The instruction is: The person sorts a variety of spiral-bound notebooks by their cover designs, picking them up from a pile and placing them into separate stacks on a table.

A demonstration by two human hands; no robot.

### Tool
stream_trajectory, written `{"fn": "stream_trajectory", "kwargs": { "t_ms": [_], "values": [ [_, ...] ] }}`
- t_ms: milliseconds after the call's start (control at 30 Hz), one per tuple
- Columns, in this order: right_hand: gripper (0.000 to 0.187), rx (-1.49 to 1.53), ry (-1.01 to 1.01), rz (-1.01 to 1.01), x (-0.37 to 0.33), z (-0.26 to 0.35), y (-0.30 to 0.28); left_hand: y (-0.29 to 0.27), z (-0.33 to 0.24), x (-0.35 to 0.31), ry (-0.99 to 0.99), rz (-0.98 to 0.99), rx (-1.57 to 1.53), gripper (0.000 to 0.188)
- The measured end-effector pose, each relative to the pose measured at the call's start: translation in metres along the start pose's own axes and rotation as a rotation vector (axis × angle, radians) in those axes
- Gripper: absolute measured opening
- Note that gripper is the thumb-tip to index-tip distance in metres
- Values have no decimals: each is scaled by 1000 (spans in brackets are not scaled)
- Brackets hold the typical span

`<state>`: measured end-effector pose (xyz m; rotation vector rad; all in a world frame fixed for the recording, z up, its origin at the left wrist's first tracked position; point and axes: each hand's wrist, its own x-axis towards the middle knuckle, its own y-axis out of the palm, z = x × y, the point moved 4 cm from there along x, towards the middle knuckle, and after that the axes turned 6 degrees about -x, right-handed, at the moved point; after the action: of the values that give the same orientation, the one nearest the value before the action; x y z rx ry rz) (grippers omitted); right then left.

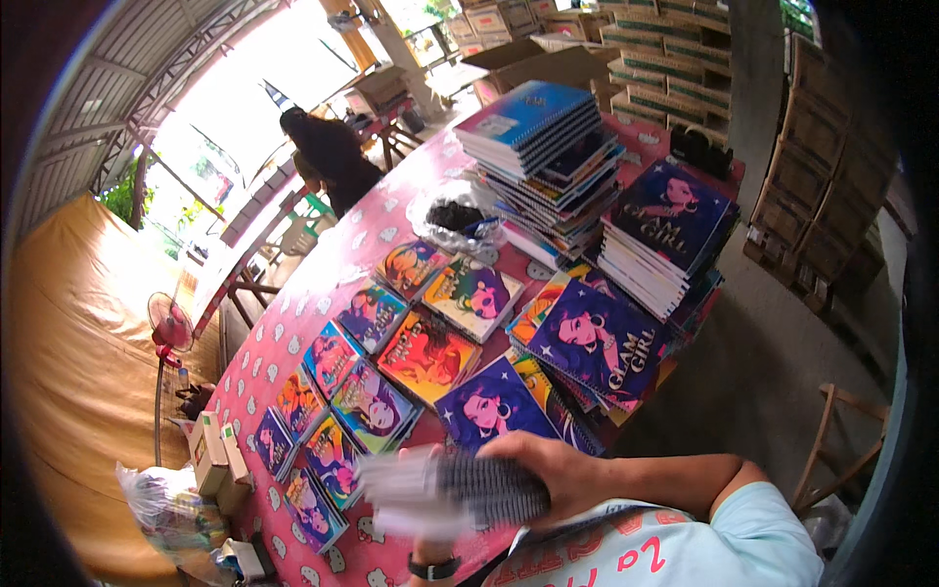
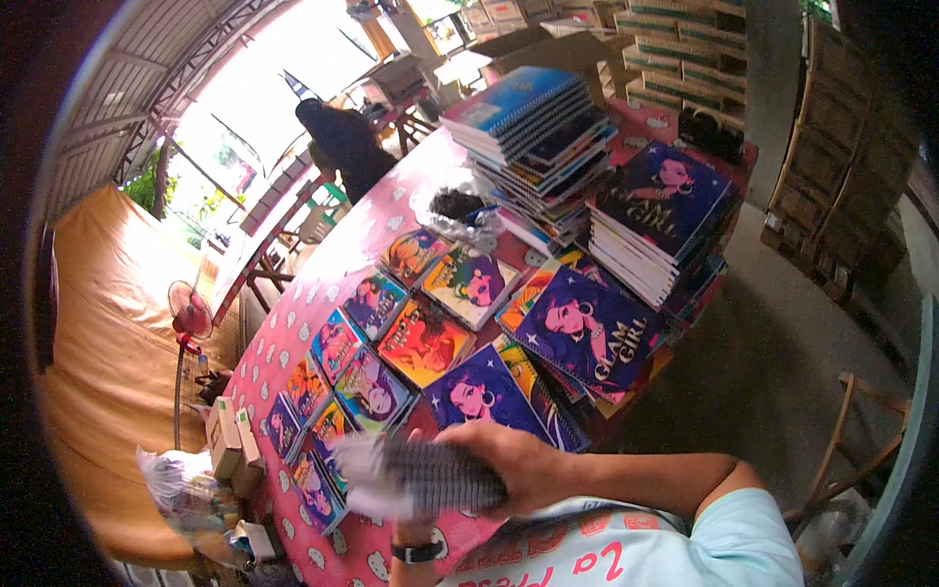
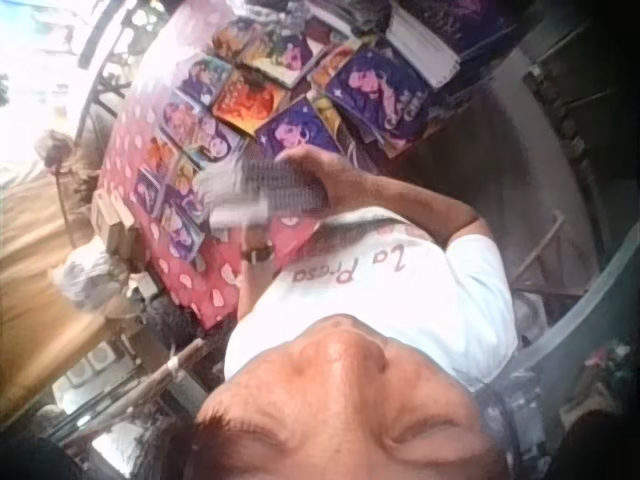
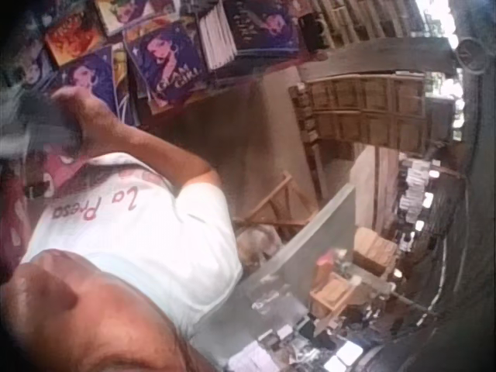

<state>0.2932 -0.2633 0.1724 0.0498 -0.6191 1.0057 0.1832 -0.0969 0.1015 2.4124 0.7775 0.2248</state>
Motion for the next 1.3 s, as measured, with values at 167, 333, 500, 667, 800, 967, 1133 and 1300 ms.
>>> {"fn": "stream_trajectory", "kwargs": {
  "t_ms": [167,333,500,667,800,967,1133,1300],
  "values": [
    [91,23,-294,12,12,19,-6,12,-54,10,298,305,-126,42],
    [89,-13,-139,-6,41,-27,-28,-39,-27,31,99,263,277,44],
    [97,-17,-22,-195,23,-77,-32,-1,0,43,143,169,311,49],
    [97,-150,-65,-256,22,-76,-24,-49,29,49,118,244,535,48],
    [101,-128,-4,-277,17,-87,-31,-46,43,57,24,108,421,50],
    [108,-64,-184,-192,28,-72,-29,-72,35,63,254,216,463,52],
    [122,-89,-80,-99,24,-77,-36,-32,36,61,44,227,473,43],
    [121,-485,-139,-155,39,-16,-58,-20,25,55,-61,191,285,51]
  ]
}}
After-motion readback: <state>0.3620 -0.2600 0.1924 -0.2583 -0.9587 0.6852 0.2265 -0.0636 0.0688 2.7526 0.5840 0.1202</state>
